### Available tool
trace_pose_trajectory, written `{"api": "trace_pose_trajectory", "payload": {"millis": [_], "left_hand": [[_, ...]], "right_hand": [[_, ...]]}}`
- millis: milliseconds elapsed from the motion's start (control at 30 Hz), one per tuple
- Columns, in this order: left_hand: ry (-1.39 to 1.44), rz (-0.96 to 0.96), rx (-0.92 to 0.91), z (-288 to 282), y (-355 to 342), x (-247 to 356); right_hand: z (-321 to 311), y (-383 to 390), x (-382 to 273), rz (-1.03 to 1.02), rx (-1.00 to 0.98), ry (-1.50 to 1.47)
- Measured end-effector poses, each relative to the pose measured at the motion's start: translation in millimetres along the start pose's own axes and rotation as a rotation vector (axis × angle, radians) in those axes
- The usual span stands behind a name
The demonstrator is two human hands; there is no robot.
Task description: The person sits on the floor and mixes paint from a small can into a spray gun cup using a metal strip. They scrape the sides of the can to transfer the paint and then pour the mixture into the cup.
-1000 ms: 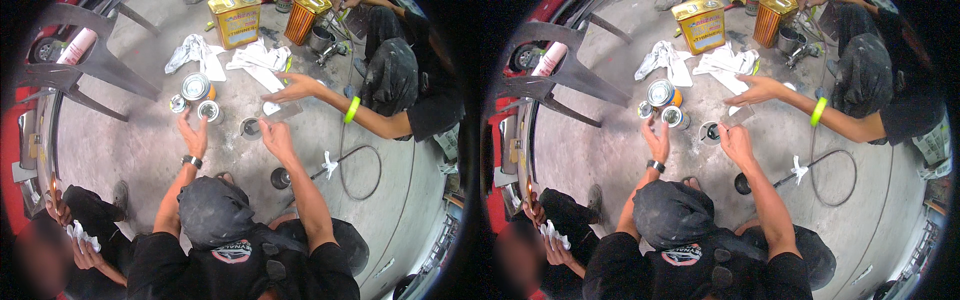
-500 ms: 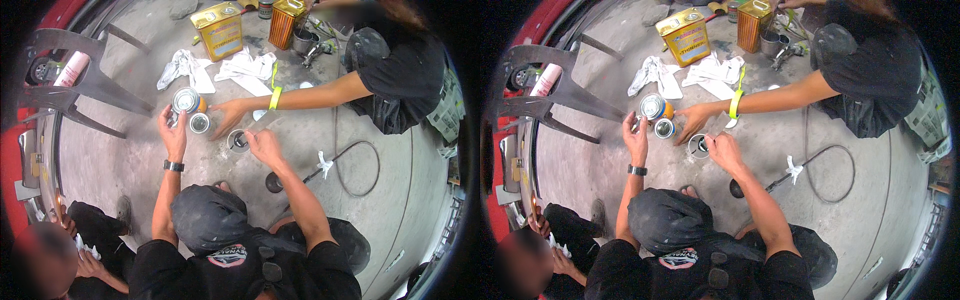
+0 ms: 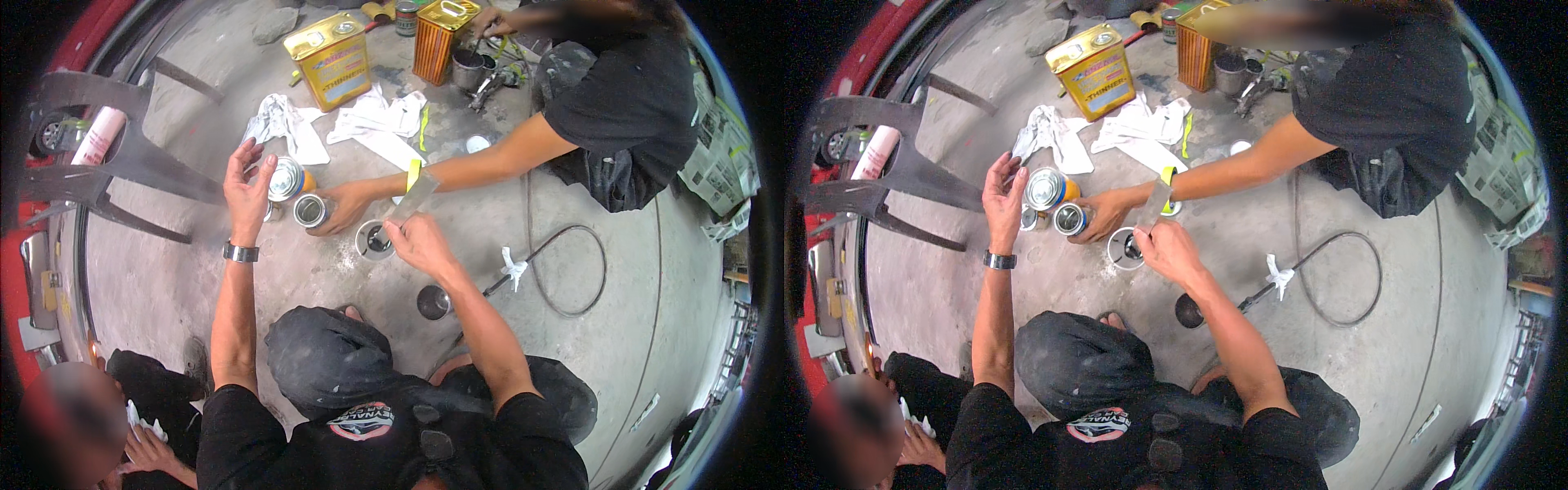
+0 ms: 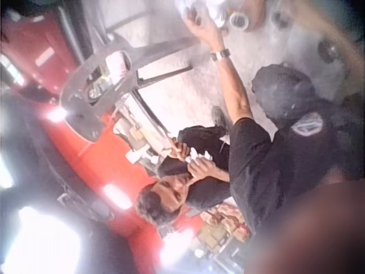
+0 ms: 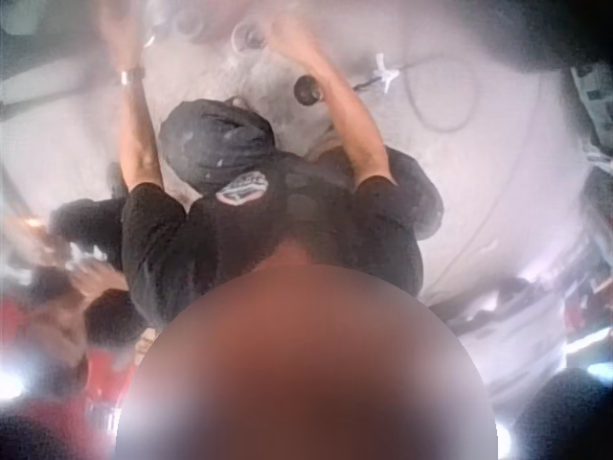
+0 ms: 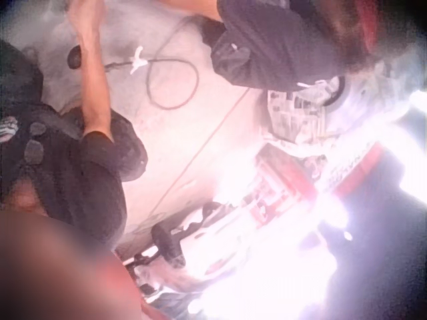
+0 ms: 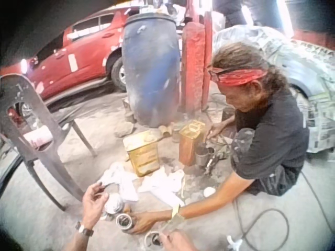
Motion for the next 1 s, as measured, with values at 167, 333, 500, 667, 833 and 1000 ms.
{"api": "trace_pose_trajectory", "payload": {"millis": [167, 333, 500, 667, 833, 1000], "left_hand": [[-0.004, 0.069, -0.102, 38.3, -34.3, 33.9], [0.056, 0.133, -0.098, 75.3, -87.0, 38.8], [0.211, 0.079, -0.035, 147.5, -137.1, -3.3], [0.177, 0.083, -0.023, 234.9, -160.2, -64.5], [0.089, -0.065, -0.091, 336.0, -159.6, -96.6], [-0.114, 0.162, -0.149, 407.3, -192.3, -87.4]], "right_hand": [[-3.3, 4.7, 2.6, -0.061, -0.128, 0.125], [-30.9, 16.0, -12.8, -0.077, -0.189, 0.09], [-70.3, 19.9, -14.6, -0.129, -0.095, 0.041], [-100.2, 20.8, 12.0, 0.01, 0.054, 0.056], [-111.6, 28.6, 54.2, 0.157, 0.204, -0.096], [-129.9, 44.1, 62.5, 0.217, 0.288, -0.204]]}}
Point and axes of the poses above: each hand's wrist, its own y-axis away from the middle knuckle, its own z-axis out of the palm, x = y × z, the point moved 10 cm from there along -y, towards the middle knuckle, and after that the axes turned 15 degrees about z, right-handed, at the moved point
